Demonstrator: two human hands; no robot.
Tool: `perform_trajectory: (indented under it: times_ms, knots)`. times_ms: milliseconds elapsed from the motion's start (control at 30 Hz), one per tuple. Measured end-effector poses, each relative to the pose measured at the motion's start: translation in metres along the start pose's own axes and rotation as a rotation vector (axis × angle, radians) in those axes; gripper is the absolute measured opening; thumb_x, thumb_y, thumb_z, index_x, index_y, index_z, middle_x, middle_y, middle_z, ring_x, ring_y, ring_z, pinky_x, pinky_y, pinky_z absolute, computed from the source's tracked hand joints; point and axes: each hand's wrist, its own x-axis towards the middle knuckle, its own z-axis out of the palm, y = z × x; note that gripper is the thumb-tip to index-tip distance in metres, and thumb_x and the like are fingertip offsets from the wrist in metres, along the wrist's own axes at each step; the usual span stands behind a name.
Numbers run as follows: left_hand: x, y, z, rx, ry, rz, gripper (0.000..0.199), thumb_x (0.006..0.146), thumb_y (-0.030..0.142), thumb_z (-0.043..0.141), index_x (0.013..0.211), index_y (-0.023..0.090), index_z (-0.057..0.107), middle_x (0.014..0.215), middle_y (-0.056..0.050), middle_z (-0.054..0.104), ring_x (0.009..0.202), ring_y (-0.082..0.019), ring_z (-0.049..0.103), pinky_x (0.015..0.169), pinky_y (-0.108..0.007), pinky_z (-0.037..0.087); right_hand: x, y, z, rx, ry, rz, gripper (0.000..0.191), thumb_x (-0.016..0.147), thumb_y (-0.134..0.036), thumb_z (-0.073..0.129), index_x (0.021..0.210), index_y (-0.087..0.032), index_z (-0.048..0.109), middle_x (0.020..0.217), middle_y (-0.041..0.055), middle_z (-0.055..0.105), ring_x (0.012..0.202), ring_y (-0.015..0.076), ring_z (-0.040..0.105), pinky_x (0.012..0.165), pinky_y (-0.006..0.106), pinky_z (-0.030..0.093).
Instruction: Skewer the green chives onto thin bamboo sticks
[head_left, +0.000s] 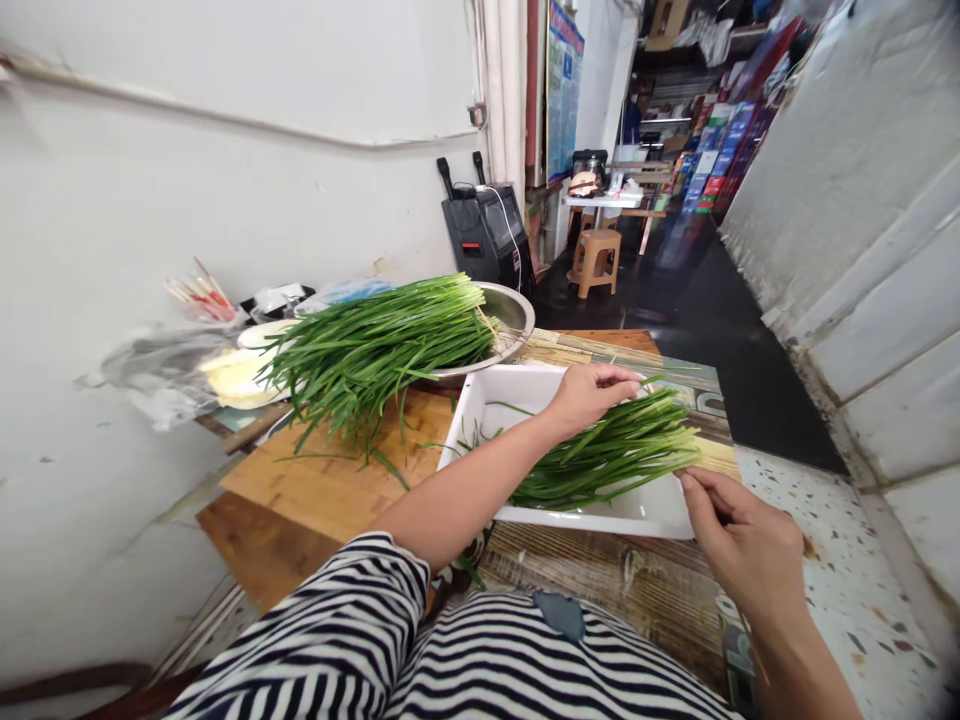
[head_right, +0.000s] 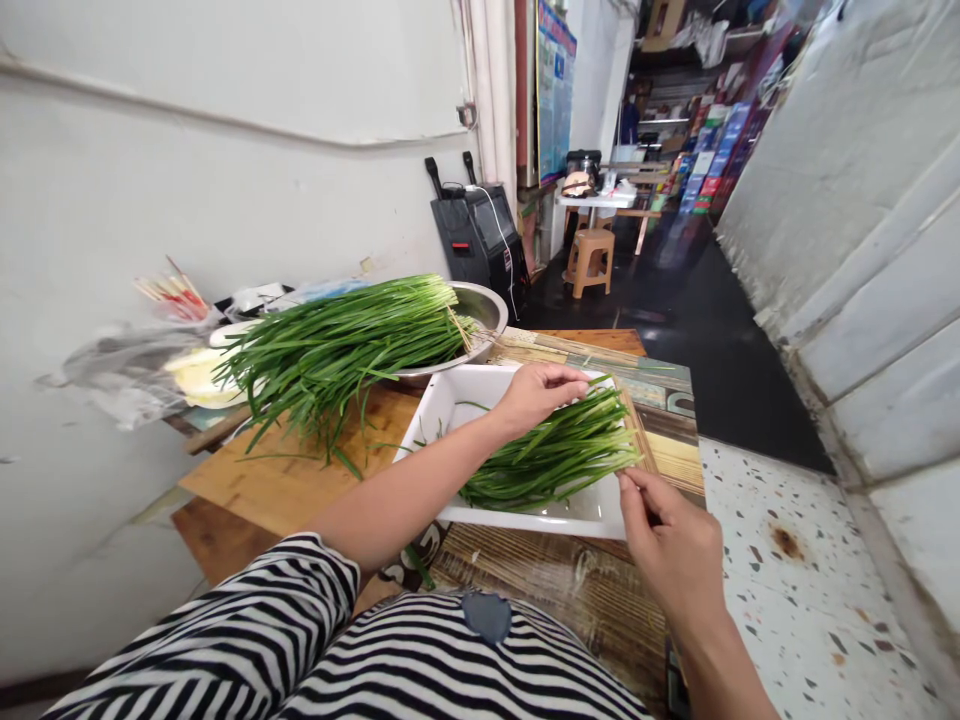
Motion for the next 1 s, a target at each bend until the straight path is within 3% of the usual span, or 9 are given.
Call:
perform_trajectory:
  times_ms: [167,267,367,500,633,800,1000]
  knots:
    - [-0.003,0.005,-0.001,0.156,-0.024,0.124,0.021,0.076,0.028,0.067,0.088,0.013,0.076,0.093,-0.009,0.074,0.086,-0.015,0.066,0.083,-0.027,0.05,0.0,0.0,0.0,-0.012,0.013,-0.029,0.025,0.088,-0.038,0.053,0.088,-0.02,0.072,0.075,0.0015,0.073,0.061,0.0148,0.068,0.054,0.021,0.049]
    - [-0.003,0.015,-0.012,0.217,-0.169,0.139,0.021,0.078,0.025,0.063,0.089,0.013,0.076,0.097,-0.01,0.074,0.09,-0.016,0.067,0.087,-0.027,0.049,0.001,0.0,0.001,-0.045,0.053,-0.068,0.023,0.088,-0.035,0.053,0.089,-0.019,0.071,0.073,0.0013,0.073,0.058,0.0134,0.067,0.052,0.021,0.048]
    - [0.003,0.016,-0.027,0.24,-0.262,0.075,0.022,0.081,0.023,0.058,0.091,0.012,0.075,0.095,-0.009,0.074,0.085,-0.014,0.067,0.083,-0.025,0.049,-0.001,-0.006,0.001,-0.093,0.054,-0.206,0.02,0.089,-0.031,0.054,0.09,-0.019,0.07,0.074,0.0014,0.073,0.057,0.0128,0.066,0.054,0.022,0.047]
    - [0.014,-0.012,-0.038,0.447,-0.142,-0.079,0.026,0.082,0.022,0.052,0.093,0.01,0.073,0.088,-0.01,0.073,0.071,-0.012,0.064,0.071,-0.024,0.049,-0.009,-0.029,-0.006,-0.069,-0.058,-0.505,0.013,0.086,-0.019,0.056,0.092,-0.019,0.067,0.061,-0.0014,0.065,0.048,0.0093,0.054,0.052,0.024,0.039]
    - [0.017,-0.051,-0.035,0.764,-0.239,-0.072,0.026,0.079,0.027,0.06,0.095,0.012,0.074,0.094,-0.009,0.073,0.083,-0.016,0.064,0.081,-0.027,0.048,-0.018,-0.052,-0.014,-0.003,-0.086,-0.702,0.017,0.086,-0.009,0.056,0.1,-0.015,0.063,0.063,-0.002,0.065,0.054,0.0077,0.055,0.058,0.025,0.04]
    - [0.014,-0.076,-0.023,1.064,-0.365,-0.111,0.026,0.078,0.024,0.062,0.099,0.014,0.073,0.1,-0.009,0.071,0.094,-0.02,0.062,0.09,-0.029,0.045,-0.024,-0.053,-0.012,0.026,-0.101,-0.708,0.018,0.088,-0.011,0.053,0.105,-0.011,0.059,0.066,-0.0006,0.066,0.056,0.0075,0.056,0.062,0.026,0.039]
    - [0.015,-0.074,-0.016,1.068,-0.376,-0.176,0.018,0.074,0.024,0.066,0.088,0.015,0.073,0.086,-0.005,0.072,0.079,-0.016,0.062,0.077,-0.025,0.048,-0.025,-0.048,-0.012,0.055,-0.097,-0.692,0.02,0.087,-0.009,0.055,0.106,-0.008,0.058,0.067,0.0001,0.064,0.056,0.008,0.054,0.061,0.027,0.037]
